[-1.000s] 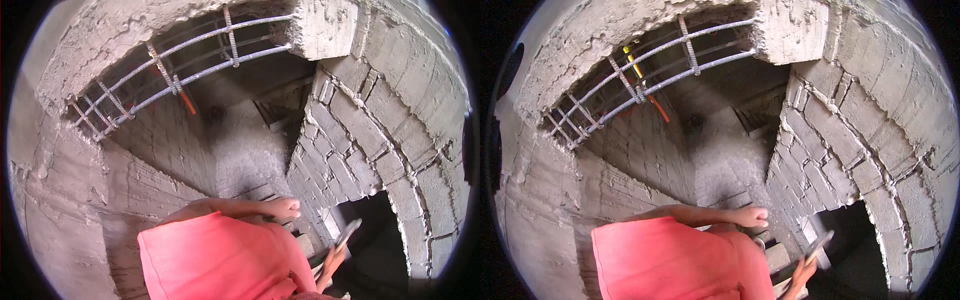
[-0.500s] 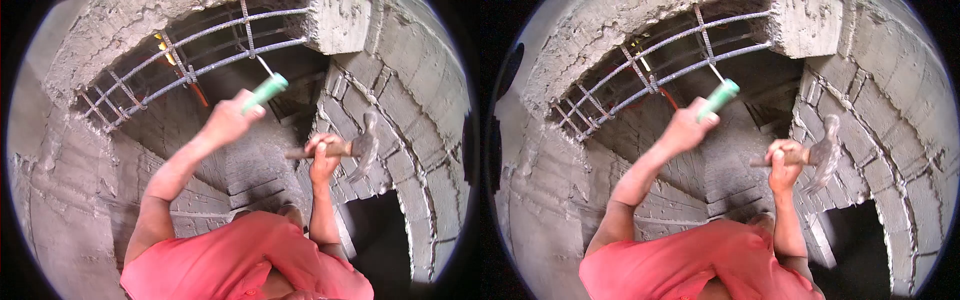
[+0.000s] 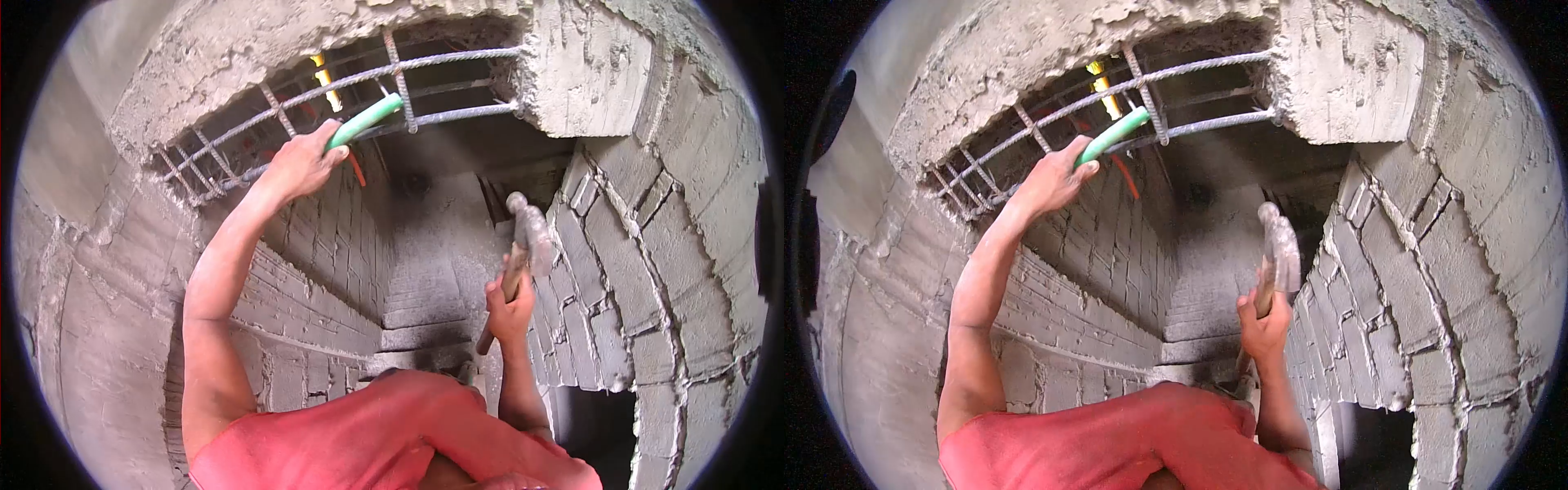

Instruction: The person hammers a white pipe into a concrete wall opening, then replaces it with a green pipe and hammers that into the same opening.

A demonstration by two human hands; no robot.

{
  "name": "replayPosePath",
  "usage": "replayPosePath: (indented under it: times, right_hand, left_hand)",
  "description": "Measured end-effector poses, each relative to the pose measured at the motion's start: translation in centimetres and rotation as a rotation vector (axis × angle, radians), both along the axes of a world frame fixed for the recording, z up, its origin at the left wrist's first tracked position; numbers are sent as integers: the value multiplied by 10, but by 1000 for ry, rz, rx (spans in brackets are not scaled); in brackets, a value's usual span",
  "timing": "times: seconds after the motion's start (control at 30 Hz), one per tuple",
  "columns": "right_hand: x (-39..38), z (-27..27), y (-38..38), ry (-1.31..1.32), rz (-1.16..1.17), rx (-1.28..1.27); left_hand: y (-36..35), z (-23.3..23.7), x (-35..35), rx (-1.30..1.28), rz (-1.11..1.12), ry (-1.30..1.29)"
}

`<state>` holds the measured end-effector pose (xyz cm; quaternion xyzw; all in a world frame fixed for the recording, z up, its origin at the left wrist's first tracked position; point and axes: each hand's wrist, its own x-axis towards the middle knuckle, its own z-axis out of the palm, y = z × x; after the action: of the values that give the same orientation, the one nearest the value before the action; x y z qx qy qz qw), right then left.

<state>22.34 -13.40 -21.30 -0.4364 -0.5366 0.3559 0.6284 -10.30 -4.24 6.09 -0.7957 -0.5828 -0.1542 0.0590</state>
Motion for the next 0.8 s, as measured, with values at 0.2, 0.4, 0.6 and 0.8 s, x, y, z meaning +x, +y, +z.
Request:
replayPosePath:
  times: [0.2, 0.4, 0.6, 0.8]
  right_hand:
    - [-13, -6, 0, 489, 220, 186]
    - [-10, -66, -30, 471, 141, -144]
    - [-4, -73, 9, 422, 148, -233]
    - [-9, -75, 18, 353, 161, -323]
  left_hand:
    - [-7, -11, 6, 124, 131, 34]
    - [12, -12, 13, 80, 57, -197]
    - [10, -13, 14, -580, -12, -1063]
    - [24, -19, 23, -173, 35, -593]
